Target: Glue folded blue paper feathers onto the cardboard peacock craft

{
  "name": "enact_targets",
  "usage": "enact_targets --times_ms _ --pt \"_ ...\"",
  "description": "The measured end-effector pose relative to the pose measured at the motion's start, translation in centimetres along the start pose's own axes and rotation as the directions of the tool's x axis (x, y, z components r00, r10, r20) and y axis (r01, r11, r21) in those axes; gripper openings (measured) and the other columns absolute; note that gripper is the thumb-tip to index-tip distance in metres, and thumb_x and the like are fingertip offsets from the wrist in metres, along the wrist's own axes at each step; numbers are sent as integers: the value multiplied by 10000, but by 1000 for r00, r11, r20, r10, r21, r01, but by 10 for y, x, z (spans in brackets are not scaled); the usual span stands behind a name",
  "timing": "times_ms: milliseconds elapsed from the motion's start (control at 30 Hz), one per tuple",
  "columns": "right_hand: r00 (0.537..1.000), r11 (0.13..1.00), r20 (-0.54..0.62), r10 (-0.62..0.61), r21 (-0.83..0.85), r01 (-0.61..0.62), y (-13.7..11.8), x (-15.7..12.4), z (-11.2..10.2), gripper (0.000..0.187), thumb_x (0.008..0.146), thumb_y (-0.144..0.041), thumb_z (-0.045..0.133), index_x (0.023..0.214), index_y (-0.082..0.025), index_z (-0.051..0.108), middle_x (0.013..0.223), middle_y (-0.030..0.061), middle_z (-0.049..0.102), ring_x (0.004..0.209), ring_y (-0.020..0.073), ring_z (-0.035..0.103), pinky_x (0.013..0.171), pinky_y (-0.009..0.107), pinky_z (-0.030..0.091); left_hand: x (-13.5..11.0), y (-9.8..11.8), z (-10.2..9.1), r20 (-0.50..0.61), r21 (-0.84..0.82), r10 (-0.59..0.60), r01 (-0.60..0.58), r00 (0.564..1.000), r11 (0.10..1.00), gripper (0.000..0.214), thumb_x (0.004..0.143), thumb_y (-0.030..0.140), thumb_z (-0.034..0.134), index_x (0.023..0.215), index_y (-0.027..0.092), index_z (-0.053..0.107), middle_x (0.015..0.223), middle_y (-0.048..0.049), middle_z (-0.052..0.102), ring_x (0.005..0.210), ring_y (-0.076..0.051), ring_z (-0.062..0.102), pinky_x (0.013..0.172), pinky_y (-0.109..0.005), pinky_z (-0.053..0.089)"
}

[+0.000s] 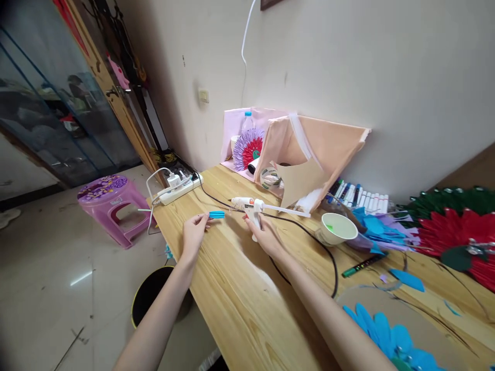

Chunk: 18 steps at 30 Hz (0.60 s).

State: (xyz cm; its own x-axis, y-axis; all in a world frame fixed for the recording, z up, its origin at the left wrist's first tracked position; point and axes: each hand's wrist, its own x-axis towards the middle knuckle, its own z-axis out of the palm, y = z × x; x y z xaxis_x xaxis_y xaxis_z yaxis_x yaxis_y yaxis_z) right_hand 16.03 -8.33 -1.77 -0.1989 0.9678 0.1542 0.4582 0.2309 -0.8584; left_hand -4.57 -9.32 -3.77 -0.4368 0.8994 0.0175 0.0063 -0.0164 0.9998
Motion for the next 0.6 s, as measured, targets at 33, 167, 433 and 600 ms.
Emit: enact_targets --times_ms 33,167,433,600 --pt "999 1000 45 -16 15 15 -1 -6 -2 354 836 -472 430 904 -170 600 741 17 603 668 173 553 615 267 402 0 -1 0 -10 -10 -2 2 1000 1000 297 732 365 599 809 95 697 754 -101 704 702 -182 648 583 -238 469" --pt "986 997 161 -33 -58 42 -7 -23 -5 326 851 -456 425 744 -180 562 717 19 580 666 168 532 636 278 395 0 -2 0 -11 -41 -8 7 1000 999 276 725 354 608 787 100 700 729 -90 702 667 -174 646 583 -242 478" --pt "982 992 185 -49 -109 70 -12 -27 -3 330 868 -433 396 680 -184 503 680 -2 524 647 155 502 608 268 371 0 -4 2 -8 -61 -23 22 1000 998 282 721 359 621 772 91 694 719 -92 701 639 -155 636 607 -242 483" --pt "978 992 205 -45 -103 67 -12 -25 -4 332 864 -425 403 653 -185 490 636 -12 478 606 143 474 578 263 355 0 -4 1 -2 -54 -18 18 1000 998 271 724 352 618 766 95 694 705 -85 697 642 -151 634 617 -240 481"
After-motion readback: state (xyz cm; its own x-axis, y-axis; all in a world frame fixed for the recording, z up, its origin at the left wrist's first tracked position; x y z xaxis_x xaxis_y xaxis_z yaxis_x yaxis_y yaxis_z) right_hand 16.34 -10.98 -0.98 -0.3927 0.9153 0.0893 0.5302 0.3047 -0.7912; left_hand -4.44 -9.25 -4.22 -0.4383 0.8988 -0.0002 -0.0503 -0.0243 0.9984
